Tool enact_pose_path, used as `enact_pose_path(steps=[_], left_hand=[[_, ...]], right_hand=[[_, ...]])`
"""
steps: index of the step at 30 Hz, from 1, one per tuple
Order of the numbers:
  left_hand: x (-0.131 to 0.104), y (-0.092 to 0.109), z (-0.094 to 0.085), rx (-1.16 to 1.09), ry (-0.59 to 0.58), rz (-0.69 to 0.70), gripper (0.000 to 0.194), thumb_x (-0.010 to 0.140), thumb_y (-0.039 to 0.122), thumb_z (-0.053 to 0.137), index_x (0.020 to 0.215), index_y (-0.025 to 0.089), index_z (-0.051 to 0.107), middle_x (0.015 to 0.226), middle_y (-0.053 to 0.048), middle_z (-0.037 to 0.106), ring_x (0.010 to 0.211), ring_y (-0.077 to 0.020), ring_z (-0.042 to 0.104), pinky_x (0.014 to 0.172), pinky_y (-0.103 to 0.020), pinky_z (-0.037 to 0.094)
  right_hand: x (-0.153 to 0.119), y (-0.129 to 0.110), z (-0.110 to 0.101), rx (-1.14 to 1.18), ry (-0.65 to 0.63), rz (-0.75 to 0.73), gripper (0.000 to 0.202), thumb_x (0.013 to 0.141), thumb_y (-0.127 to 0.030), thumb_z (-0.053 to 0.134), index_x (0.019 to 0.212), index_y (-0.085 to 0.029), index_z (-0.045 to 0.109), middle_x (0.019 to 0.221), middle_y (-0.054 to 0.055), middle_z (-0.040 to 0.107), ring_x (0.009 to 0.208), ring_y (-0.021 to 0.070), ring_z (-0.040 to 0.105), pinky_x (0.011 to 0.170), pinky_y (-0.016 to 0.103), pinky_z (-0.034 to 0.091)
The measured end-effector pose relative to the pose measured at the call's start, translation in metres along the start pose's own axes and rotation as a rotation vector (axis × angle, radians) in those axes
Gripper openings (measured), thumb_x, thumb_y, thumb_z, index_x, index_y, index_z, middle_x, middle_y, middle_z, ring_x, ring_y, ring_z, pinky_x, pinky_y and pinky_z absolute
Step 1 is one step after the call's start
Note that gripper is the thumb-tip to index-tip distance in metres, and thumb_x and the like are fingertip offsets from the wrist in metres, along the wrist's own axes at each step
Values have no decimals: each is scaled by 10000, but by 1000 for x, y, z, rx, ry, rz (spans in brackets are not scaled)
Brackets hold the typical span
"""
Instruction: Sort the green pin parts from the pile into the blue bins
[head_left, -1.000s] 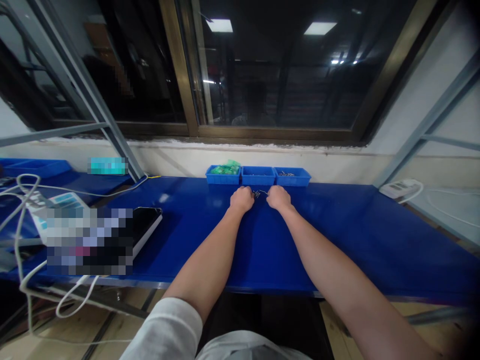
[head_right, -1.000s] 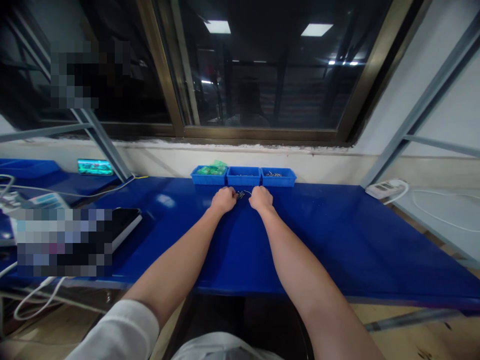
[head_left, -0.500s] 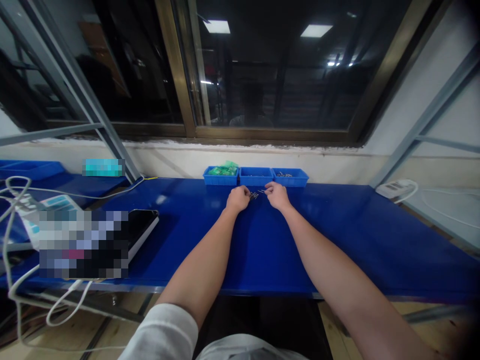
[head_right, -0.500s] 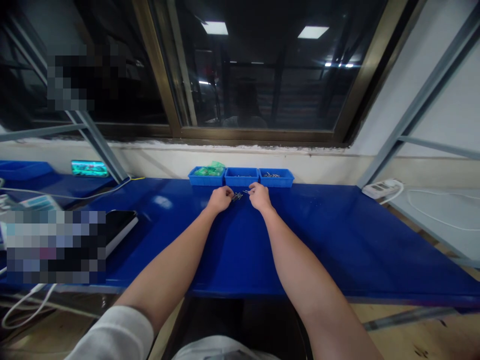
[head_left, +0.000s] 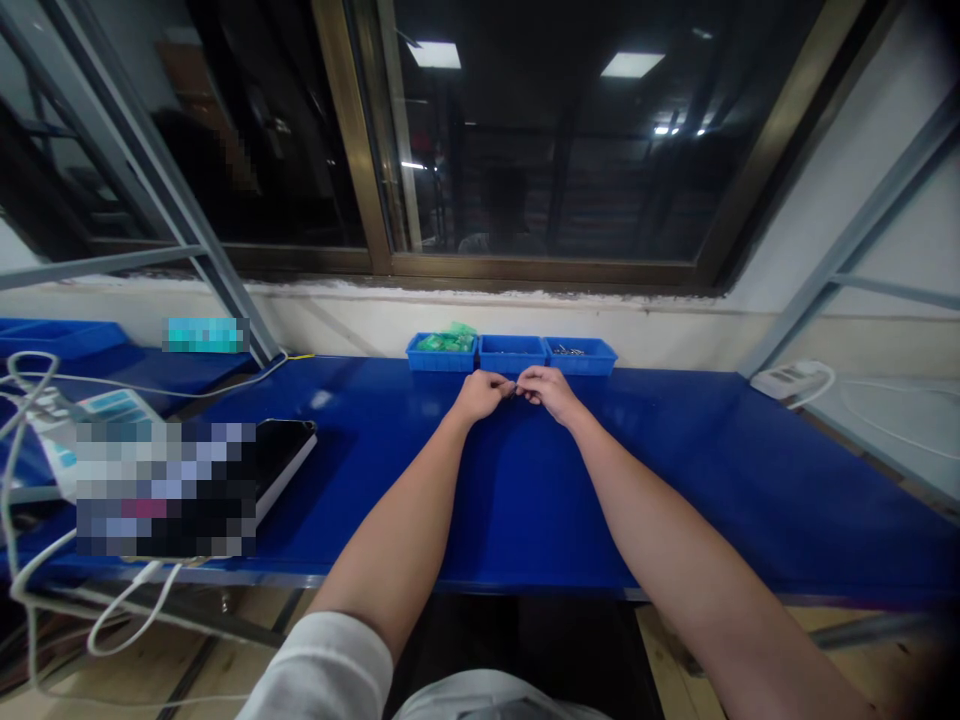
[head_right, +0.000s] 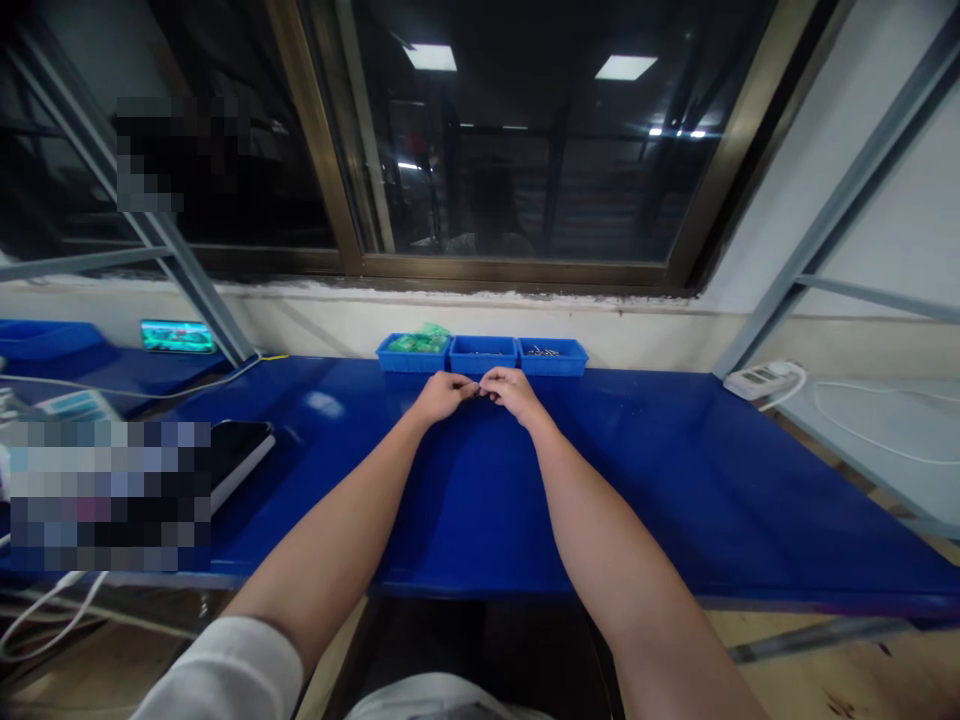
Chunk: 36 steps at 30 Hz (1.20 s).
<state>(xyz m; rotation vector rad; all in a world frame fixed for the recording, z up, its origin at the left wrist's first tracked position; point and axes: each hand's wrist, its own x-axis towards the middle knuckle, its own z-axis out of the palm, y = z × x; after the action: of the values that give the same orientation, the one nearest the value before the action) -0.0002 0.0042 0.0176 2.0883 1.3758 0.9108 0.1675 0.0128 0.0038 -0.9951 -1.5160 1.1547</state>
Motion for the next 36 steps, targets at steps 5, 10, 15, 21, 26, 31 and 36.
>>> enact_pose_path(steps=[5, 10, 15, 21, 26, 31, 36], left_hand=[[1, 0, -5, -110, 168, -157, 431, 771, 523, 488, 853, 160, 705, 821, -55, 696, 763, -184, 607, 714, -258, 435], [6, -8, -5, -38, 280, -301, 301, 810, 391, 483, 874, 182, 691, 844, -52, 702, 839, -190, 622, 771, -263, 439], [7, -13, -2, 21, 270, -304, 230, 793, 308, 511, 909, 191, 671, 902, -51, 699, 888, -181, 618, 785, -248, 441], [6, -13, 4, 129, 219, -256, 219, 752, 265, 549, 931, 202, 657, 930, -50, 695, 887, -175, 620, 777, -239, 445], [7, -16, 10, 200, 189, -217, 222, 764, 281, 542, 936, 203, 659, 974, -61, 685, 912, -180, 614, 793, -248, 444], [7, -15, 12, 223, 164, -194, 235, 782, 249, 528, 972, 203, 657, 993, -58, 681, 929, -171, 608, 815, -240, 440], [4, -8, 11, 203, 123, -62, 301, 809, 286, 521, 1070, 191, 637, 1037, -57, 673, 941, -170, 603, 840, -234, 435]], right_hand=[[11, 1, -7, -127, 127, -55, 241, 657, -390, 576, 580, -162, 584, 524, 8, 573, 507, 115, 490, 508, 239, 360], [24, -5, -11, -185, 156, -144, 402, 666, -252, 497, 1039, -190, 633, 1000, 58, 669, 843, 176, 588, 718, 282, 442], [27, 4, -17, -358, 203, -145, 591, 635, -140, 520, 1223, -195, 539, 1179, 80, 603, 860, 166, 573, 783, 305, 458], [19, 16, -19, -764, 242, -110, 199, 716, -226, 574, 861, -181, 704, 844, 60, 693, 796, 175, 615, 796, 295, 456], [16, 17, -8, -971, 190, -54, 145, 767, -280, 582, 791, -207, 706, 816, 80, 687, 845, 201, 609, 784, 297, 437], [16, 17, -3, -1077, 162, -49, 129, 793, -221, 552, 807, -183, 675, 913, 115, 662, 918, 216, 581, 757, 285, 415], [12, 12, 0, -952, 63, -125, 159, 841, -218, 468, 857, -174, 620, 840, 88, 660, 806, 178, 591, 705, 259, 404]])
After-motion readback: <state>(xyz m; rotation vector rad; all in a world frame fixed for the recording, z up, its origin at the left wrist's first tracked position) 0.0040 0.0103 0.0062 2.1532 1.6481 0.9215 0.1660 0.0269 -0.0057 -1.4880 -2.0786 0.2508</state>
